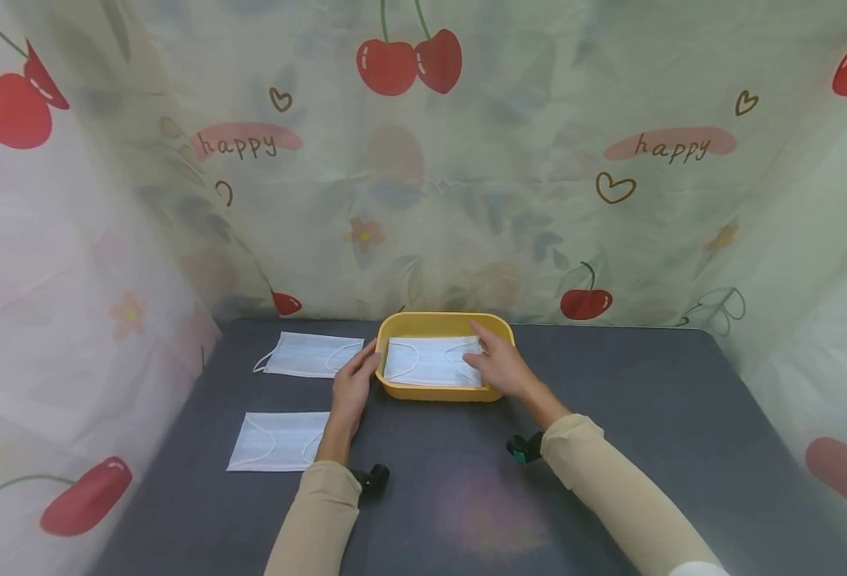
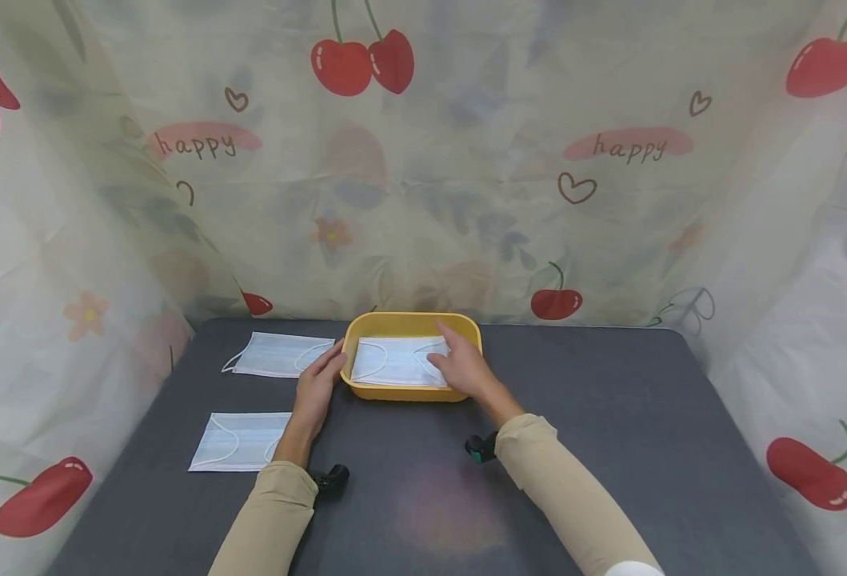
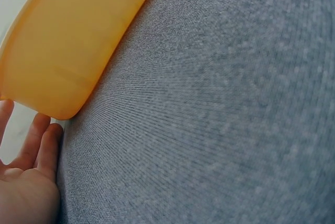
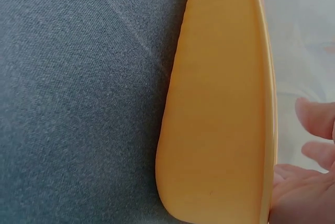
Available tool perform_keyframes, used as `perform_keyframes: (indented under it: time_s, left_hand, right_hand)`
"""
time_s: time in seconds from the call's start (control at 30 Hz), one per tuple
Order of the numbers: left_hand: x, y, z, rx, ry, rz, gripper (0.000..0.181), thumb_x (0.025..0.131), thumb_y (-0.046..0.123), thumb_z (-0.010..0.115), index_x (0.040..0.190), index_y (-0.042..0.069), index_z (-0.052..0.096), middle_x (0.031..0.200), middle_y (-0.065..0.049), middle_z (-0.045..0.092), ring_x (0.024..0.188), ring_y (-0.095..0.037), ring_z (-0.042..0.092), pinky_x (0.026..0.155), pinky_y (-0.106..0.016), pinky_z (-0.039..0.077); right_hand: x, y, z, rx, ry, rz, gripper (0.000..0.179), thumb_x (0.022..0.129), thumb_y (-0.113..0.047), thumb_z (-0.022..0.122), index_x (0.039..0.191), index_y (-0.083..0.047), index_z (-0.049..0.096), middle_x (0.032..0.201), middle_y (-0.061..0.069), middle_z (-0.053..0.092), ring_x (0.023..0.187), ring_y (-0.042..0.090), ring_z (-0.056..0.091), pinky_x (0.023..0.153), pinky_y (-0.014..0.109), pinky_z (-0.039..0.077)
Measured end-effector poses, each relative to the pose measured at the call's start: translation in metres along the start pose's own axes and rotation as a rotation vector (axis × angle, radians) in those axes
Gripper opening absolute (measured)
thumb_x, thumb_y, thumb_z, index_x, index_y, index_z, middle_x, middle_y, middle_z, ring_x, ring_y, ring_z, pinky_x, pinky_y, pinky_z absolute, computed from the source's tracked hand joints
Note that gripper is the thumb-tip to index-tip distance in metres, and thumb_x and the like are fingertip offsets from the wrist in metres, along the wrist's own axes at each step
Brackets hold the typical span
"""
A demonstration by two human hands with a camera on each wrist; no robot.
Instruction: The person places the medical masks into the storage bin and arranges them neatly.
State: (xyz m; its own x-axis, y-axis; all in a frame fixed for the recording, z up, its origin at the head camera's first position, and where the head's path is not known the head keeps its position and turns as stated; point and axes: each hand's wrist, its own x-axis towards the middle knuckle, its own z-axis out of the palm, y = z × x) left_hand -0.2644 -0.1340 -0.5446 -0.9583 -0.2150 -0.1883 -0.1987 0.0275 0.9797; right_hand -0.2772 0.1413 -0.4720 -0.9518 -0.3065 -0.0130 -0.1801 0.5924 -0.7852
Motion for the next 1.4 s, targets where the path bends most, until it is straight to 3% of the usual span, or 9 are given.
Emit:
perform_keyframes:
  time_s: [0.2,0.53,0.67,1.13,1.4]
  left_hand:
    - [0.000,0.000,0.001,0.002,0.004,0.000,0.043,0.098,0.046,0.063,0.140,0.039,0.061,0.152,0.007,0.056,0.151,-0.017,0.039,0.128,-0.044,0.028]
    - [0.000,0.000,0.002,0.008,0.007,-0.003,0.043,0.098,0.046,0.063,0.141,0.038,0.061,0.153,0.007,0.055,0.152,-0.017,0.038,0.128,-0.044,0.027]
    - [-0.001,-0.001,0.001,0.012,0.008,-0.004,0.043,0.098,0.046,0.062,0.141,0.038,0.061,0.154,0.006,0.054,0.153,-0.018,0.037,0.128,-0.045,0.027]
    - [-0.001,0.000,0.002,0.008,0.005,0.002,0.043,0.098,0.046,0.062,0.141,0.038,0.061,0.153,0.007,0.054,0.151,-0.017,0.039,0.127,-0.044,0.029]
    - [-0.002,0.001,0.000,0.005,-0.007,0.016,0.044,0.099,0.045,0.063,0.142,0.036,0.060,0.153,0.006,0.055,0.150,-0.017,0.041,0.127,-0.043,0.030]
  right_hand:
    - [-0.007,0.002,-0.005,-0.030,0.030,0.028,0.066,0.102,-0.030,0.060,0.160,-0.012,0.033,0.161,0.020,0.042,0.148,0.040,0.041,0.117,0.056,0.040]
    - [-0.026,0.017,-0.013,-0.049,0.250,-0.066,0.052,0.098,-0.021,0.068,0.146,-0.008,0.054,0.148,0.019,0.051,0.132,0.041,0.054,0.111,0.054,0.048]
    - [-0.032,0.025,-0.017,-0.030,0.294,-0.062,0.049,0.097,-0.020,0.070,0.142,-0.005,0.057,0.147,0.019,0.051,0.133,0.040,0.052,0.112,0.054,0.047]
    - [-0.040,0.051,-0.015,0.088,0.226,0.074,0.058,0.098,-0.020,0.069,0.150,-0.005,0.048,0.158,0.021,0.041,0.148,0.038,0.040,0.117,0.051,0.043]
    - [-0.043,0.057,-0.014,0.191,0.140,0.120,0.061,0.102,-0.025,0.062,0.156,-0.007,0.039,0.162,0.019,0.039,0.148,0.037,0.043,0.119,0.053,0.040]
